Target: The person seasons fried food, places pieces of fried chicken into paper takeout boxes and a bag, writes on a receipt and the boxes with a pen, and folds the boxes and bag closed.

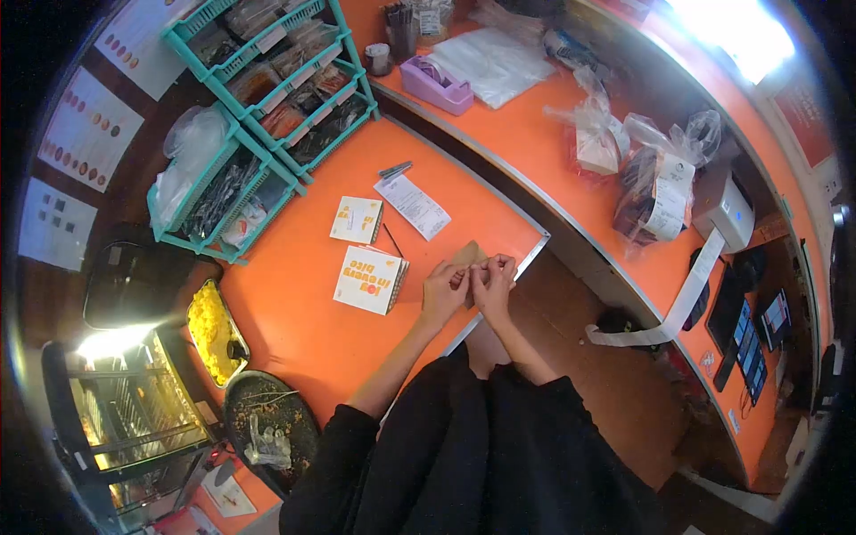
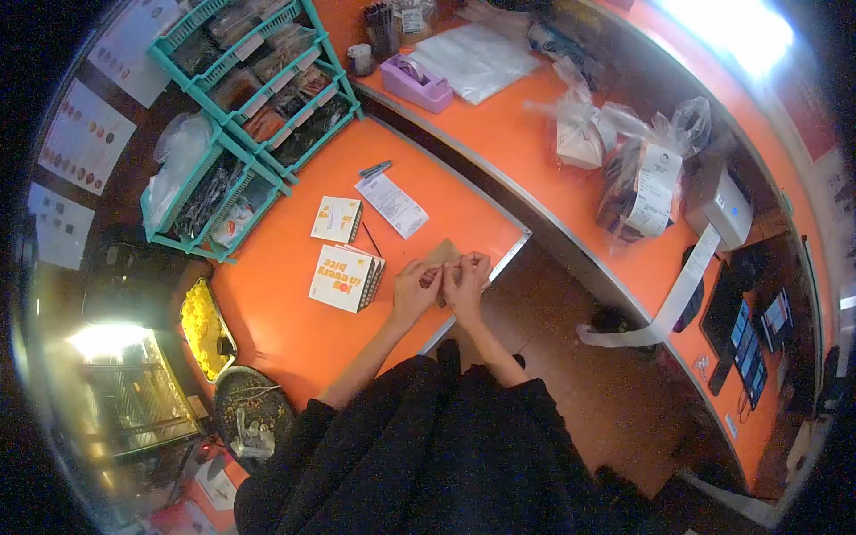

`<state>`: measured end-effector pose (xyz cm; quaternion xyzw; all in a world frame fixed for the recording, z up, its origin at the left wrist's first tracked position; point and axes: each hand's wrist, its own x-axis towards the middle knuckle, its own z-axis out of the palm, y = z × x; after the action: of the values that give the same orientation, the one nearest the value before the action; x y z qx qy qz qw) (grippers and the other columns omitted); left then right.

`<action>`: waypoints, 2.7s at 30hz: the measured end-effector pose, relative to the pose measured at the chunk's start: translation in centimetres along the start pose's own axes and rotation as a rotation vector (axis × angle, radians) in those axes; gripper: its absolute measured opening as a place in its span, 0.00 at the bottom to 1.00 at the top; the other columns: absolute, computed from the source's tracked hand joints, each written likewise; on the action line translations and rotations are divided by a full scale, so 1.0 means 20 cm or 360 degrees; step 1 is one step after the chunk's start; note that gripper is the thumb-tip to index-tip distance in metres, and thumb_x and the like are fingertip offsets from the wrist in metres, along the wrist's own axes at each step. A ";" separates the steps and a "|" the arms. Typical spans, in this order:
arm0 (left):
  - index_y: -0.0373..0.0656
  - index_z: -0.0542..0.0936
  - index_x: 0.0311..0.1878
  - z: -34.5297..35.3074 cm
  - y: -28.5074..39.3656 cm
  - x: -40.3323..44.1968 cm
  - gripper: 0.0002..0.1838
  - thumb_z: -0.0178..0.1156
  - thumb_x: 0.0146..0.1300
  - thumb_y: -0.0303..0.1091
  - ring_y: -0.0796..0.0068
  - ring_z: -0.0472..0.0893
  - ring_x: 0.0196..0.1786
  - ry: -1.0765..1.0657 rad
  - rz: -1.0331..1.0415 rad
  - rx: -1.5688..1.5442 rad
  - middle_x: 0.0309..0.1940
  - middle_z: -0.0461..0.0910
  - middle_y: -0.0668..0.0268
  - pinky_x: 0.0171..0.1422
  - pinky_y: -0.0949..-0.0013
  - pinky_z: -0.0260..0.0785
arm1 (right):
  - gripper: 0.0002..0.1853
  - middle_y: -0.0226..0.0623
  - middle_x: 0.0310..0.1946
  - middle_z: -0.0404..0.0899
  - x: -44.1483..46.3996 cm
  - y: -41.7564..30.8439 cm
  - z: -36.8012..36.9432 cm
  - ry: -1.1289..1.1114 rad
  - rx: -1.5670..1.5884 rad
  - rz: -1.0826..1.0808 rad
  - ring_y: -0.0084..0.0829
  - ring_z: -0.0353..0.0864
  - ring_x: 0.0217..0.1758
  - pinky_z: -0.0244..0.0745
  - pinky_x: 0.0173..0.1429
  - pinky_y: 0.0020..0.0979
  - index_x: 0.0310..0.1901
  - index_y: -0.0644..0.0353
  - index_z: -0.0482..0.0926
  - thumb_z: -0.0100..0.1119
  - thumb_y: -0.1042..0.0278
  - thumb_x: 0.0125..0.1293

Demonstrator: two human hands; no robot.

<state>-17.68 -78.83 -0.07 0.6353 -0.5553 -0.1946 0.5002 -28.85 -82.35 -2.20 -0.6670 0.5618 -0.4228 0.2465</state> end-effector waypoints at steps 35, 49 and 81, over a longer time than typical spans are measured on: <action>0.40 0.76 0.37 0.12 -0.06 -0.14 0.08 0.64 0.56 0.27 0.56 0.74 0.44 0.0329 0.0233 0.0096 0.38 0.72 0.58 0.48 0.58 0.69 | 0.18 0.42 0.55 0.67 0.11 -0.07 -0.23 -0.0608 -0.0569 -0.0865 0.43 0.65 0.60 0.56 0.60 0.51 0.50 0.58 0.74 0.58 0.67 0.58; 0.41 0.77 0.37 -0.05 0.03 0.07 0.10 0.66 0.52 0.28 0.56 0.73 0.45 0.0042 0.0475 0.0595 0.39 0.71 0.60 0.46 0.58 0.67 | 0.14 0.55 0.40 0.78 0.42 -0.05 -0.23 -0.1396 -0.0758 -0.0552 0.56 0.81 0.43 0.78 0.45 0.48 0.40 0.69 0.75 0.56 0.68 0.56; 0.36 0.74 0.39 0.15 -0.08 0.08 0.13 0.64 0.52 0.30 0.50 0.71 0.47 -0.0178 0.0037 0.0279 0.40 0.70 0.52 0.53 0.53 0.65 | 0.15 0.63 0.32 0.78 0.22 -0.07 -0.14 -0.0579 -0.0463 -0.0066 0.56 0.83 0.37 0.79 0.40 0.48 0.38 0.75 0.72 0.54 0.65 0.65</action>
<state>-18.81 -81.69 -2.17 0.6582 -0.6046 -0.1745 0.4132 -30.38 -85.87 1.53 -0.7721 0.5493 -0.2153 0.2361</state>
